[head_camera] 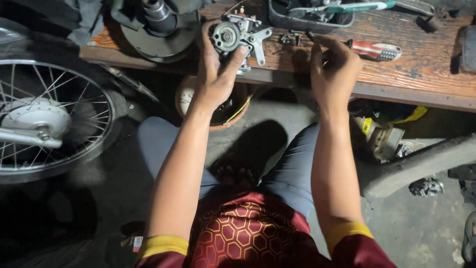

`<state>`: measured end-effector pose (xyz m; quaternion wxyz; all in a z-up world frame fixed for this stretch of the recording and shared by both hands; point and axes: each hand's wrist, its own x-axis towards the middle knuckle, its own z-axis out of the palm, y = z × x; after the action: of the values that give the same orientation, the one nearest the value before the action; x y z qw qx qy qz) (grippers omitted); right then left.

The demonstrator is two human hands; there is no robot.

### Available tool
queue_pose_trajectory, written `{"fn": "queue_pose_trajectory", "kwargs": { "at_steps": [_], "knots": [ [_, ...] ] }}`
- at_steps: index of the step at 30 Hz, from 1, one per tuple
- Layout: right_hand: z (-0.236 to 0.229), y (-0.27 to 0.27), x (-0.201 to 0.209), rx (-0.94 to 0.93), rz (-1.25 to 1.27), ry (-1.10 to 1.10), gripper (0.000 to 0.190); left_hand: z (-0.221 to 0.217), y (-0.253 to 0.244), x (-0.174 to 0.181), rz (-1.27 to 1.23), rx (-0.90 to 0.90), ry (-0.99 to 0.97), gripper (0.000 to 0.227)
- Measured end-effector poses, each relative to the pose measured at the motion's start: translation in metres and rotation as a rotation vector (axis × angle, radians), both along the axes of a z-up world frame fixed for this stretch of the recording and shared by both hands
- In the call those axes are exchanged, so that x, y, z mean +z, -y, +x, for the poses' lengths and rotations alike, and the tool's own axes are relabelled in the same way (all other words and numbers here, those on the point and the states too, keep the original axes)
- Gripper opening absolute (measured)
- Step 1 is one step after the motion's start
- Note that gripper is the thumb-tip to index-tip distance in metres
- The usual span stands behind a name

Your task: The person sits on the floor and assembles a small mechanical component, likely a carburetor, using a screwdriver. They insert a small metal piece into the device and tighten screws to secure it in place.

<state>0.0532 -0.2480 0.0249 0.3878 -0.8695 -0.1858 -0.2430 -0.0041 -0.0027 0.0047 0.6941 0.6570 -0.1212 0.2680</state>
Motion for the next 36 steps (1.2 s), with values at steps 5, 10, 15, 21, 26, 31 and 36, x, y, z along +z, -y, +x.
{"fn": "queue_pose_trajectory", "kwargs": {
  "at_steps": [5,10,15,21,26,31,36],
  "knots": [
    [0.013,0.003,0.001,0.038,-0.129,-0.009,0.016,-0.002,-0.001,0.004,0.043,0.001,-0.012,0.045],
    [-0.014,-0.013,0.006,0.184,-0.068,-0.013,0.016,0.001,0.0,-0.012,0.047,0.017,-0.029,0.051],
    [-0.044,-0.022,-0.016,0.348,-0.016,0.134,0.009,0.0,0.0,-0.006,0.007,0.026,-0.058,0.049],
    [-0.046,-0.026,-0.024,0.305,0.081,0.17,0.007,-0.001,0.0,-0.006,-0.014,0.008,-0.046,0.049],
    [-0.045,-0.031,-0.022,0.259,0.111,0.134,0.006,0.005,-0.001,-0.018,-0.057,0.007,-0.065,0.055],
    [-0.046,-0.031,-0.02,0.243,0.114,0.079,0.007,0.004,-0.001,-0.017,-0.055,-0.017,-0.039,0.048],
    [-0.045,-0.029,-0.018,0.267,0.1,0.052,0.009,0.001,0.0,-0.008,-0.021,0.039,-0.074,0.053]
  ]
}}
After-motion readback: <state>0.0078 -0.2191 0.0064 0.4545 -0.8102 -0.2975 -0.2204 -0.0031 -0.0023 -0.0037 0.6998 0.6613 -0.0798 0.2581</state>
